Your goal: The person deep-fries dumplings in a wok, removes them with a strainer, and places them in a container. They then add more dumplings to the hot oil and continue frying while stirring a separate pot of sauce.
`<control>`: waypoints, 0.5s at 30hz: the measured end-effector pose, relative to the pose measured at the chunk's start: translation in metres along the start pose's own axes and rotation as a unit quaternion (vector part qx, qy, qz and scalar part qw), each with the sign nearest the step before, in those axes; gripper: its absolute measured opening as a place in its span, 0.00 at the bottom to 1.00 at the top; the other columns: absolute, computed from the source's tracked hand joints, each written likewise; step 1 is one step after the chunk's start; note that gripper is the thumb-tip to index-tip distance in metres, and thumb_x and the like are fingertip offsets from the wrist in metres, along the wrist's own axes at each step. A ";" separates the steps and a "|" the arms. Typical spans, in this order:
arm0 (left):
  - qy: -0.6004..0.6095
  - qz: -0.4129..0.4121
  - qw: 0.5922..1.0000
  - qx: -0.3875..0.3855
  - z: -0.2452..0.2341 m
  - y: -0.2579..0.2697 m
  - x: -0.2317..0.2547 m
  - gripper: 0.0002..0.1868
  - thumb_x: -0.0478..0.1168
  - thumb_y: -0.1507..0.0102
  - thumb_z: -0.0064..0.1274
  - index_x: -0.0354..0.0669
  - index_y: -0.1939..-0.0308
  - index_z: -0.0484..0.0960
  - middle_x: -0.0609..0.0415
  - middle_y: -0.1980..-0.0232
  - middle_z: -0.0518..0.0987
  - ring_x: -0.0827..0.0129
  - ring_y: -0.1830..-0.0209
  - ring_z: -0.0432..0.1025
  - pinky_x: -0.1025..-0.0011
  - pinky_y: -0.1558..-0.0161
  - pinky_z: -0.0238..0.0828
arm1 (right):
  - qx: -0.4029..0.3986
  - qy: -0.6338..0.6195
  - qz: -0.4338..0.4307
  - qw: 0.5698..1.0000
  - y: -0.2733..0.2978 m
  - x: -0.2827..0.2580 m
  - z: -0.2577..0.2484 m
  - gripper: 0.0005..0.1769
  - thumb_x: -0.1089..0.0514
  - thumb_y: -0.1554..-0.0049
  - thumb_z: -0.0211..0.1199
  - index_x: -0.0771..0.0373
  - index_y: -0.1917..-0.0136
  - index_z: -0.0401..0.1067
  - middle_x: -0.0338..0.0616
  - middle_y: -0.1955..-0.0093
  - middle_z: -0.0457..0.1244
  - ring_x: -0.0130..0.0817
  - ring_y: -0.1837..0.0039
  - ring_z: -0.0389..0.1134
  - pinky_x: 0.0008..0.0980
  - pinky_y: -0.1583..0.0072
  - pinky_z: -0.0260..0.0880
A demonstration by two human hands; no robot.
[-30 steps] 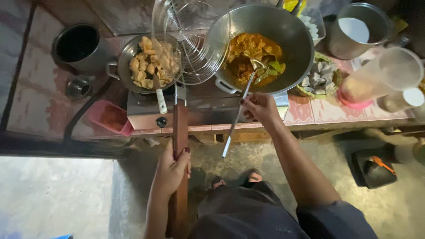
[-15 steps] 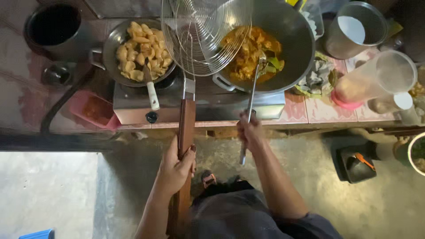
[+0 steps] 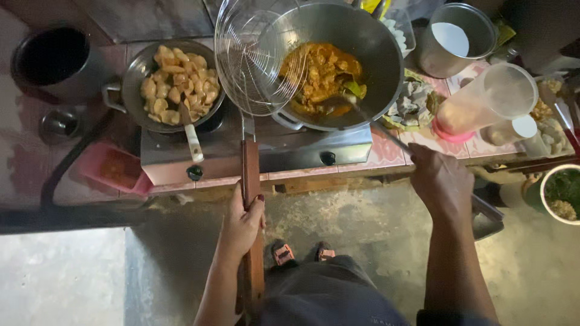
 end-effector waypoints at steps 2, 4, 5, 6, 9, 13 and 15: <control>0.000 -0.038 0.999 0.006 -0.005 -0.003 0.000 0.19 0.35 0.33 0.43 0.41 0.37 0.68 0.56 0.73 0.72 0.73 0.78 0.68 0.70 0.75 0.71 | 0.023 -0.005 -0.049 0.999 0.007 -0.017 -0.012 0.20 0.58 0.41 0.55 0.44 0.39 0.78 0.52 0.52 0.70 0.56 0.50 0.72 0.55 0.52 0.71; -0.011 -0.070 0.997 0.009 -0.013 -0.004 0.000 0.20 0.36 0.33 0.43 0.42 0.37 0.67 0.54 0.75 0.72 0.73 0.78 0.68 0.70 0.75 0.70 | 0.031 -0.009 -0.078 0.996 0.005 -0.039 -0.002 0.21 0.58 0.42 0.55 0.45 0.38 0.78 0.52 0.54 0.70 0.54 0.52 0.73 0.54 0.54 0.71; -0.020 -0.081 0.997 0.009 -0.017 -0.004 0.001 0.19 0.37 0.33 0.43 0.42 0.37 0.68 0.54 0.75 0.71 0.73 0.78 0.68 0.70 0.75 0.71 | 0.029 -0.009 -0.084 0.996 -0.004 -0.054 0.010 0.20 0.57 0.42 0.55 0.46 0.38 0.77 0.52 0.55 0.70 0.54 0.54 0.73 0.53 0.54 0.71; -0.028 -0.092 0.995 0.009 -0.021 -0.005 0.002 0.18 0.38 0.32 0.43 0.42 0.38 0.68 0.53 0.75 0.70 0.73 0.78 0.68 0.70 0.74 0.71 | 0.028 -0.010 -0.090 0.995 -0.012 -0.064 0.020 0.19 0.57 0.41 0.55 0.47 0.38 0.77 0.52 0.56 0.70 0.54 0.55 0.73 0.53 0.55 0.72; -0.011 -0.068 0.998 0.002 -0.032 -0.009 0.005 0.17 0.37 0.32 0.44 0.39 0.39 0.68 0.55 0.72 0.72 0.74 0.77 0.69 0.69 0.75 0.72 | 0.102 0.018 -0.128 0.986 -0.032 -0.094 0.049 0.16 0.57 0.39 0.54 0.52 0.41 0.77 0.53 0.57 0.69 0.51 0.56 0.73 0.48 0.59 0.72; -0.028 -0.065 0.997 0.005 -0.041 -0.016 0.005 0.18 0.37 0.33 0.44 0.41 0.38 0.67 0.57 0.71 0.72 0.74 0.77 0.70 0.69 0.75 0.73 | 0.031 0.053 -0.105 0.993 -0.084 -0.104 0.064 0.17 0.60 0.36 0.49 0.58 0.38 0.74 0.55 0.56 0.69 0.47 0.61 0.75 0.44 0.65 0.74; -0.020 -0.065 0.998 -0.006 -0.044 -0.019 0.006 0.18 0.38 0.32 0.43 0.40 0.38 0.68 0.56 0.72 0.71 0.74 0.77 0.70 0.70 0.76 0.73 | -0.028 0.032 -0.081 0.996 -0.109 -0.095 0.056 0.20 0.62 0.35 0.47 0.55 0.35 0.74 0.57 0.57 0.70 0.47 0.61 0.74 0.46 0.62 0.74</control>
Point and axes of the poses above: each hand's wrist, its own y-axis away from the middle knuckle, its own z-axis out of the palm, x = y × z, the point moved 3 cm from there along -y, towards the middle knuckle
